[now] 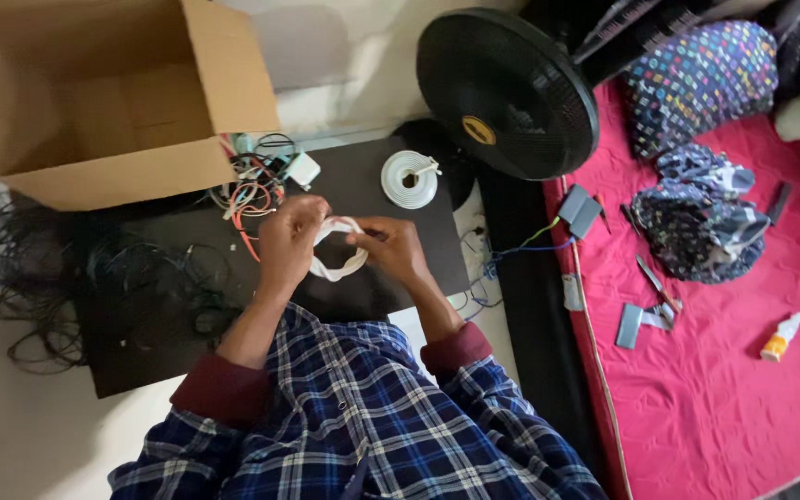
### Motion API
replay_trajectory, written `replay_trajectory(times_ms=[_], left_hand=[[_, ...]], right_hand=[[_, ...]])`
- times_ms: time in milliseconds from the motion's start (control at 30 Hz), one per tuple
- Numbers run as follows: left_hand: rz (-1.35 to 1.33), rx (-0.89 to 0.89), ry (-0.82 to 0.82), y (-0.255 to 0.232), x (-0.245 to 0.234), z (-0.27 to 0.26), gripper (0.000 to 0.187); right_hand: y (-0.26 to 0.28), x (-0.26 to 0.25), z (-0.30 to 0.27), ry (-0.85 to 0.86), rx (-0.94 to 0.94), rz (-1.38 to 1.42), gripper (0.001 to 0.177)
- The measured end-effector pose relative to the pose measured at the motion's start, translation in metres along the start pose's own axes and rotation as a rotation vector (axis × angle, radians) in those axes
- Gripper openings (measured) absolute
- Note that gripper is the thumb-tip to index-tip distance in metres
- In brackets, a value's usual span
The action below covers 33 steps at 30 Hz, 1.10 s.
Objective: The person untangles and coils a white LED strip and an orange cable on a cluttered table. They repeatedly unwind and re-coil the items, placing them back on the table surface.
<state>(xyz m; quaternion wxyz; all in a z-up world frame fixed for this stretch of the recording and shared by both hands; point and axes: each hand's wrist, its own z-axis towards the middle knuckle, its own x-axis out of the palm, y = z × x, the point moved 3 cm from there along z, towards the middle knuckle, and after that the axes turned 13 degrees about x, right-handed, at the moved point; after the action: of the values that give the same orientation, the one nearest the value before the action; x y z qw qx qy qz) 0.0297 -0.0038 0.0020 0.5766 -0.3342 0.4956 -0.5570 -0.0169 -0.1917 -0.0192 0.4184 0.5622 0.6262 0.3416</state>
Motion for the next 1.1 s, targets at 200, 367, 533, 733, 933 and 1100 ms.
replay_trajectory(times_ms=[200, 367, 533, 733, 933, 1100], left_hand=[[0.001, -0.052, 0.092, 0.002, 0.021, -0.007, 0.044], [-0.143, -0.24, 0.169, 0.007, 0.043, -0.025, 0.05], [-0.083, -0.336, 0.231, 0.001, 0.06, -0.031, 0.049], [-0.118, -0.358, 0.188, 0.002, 0.069, -0.033, 0.05], [-0.06, -0.418, 0.101, 0.001, 0.054, -0.035, 0.046], [-0.202, -0.373, 0.009, 0.021, 0.036, -0.061, 0.042]], right_hand=[[-0.127, -0.059, 0.035, -0.297, 0.215, 0.133, 0.022], [-0.194, -0.092, 0.03, -0.574, 0.487, 0.059, 0.028], [-0.192, -0.101, 0.036, -0.613, 0.464, 0.388, 0.024], [-0.179, -0.114, 0.052, -0.617, 0.529, 0.07, 0.026], [-0.199, -0.128, 0.067, -0.608, 0.276, -0.622, 0.046], [-0.187, -0.118, 0.075, -0.543, -0.147, -0.721, 0.062]])
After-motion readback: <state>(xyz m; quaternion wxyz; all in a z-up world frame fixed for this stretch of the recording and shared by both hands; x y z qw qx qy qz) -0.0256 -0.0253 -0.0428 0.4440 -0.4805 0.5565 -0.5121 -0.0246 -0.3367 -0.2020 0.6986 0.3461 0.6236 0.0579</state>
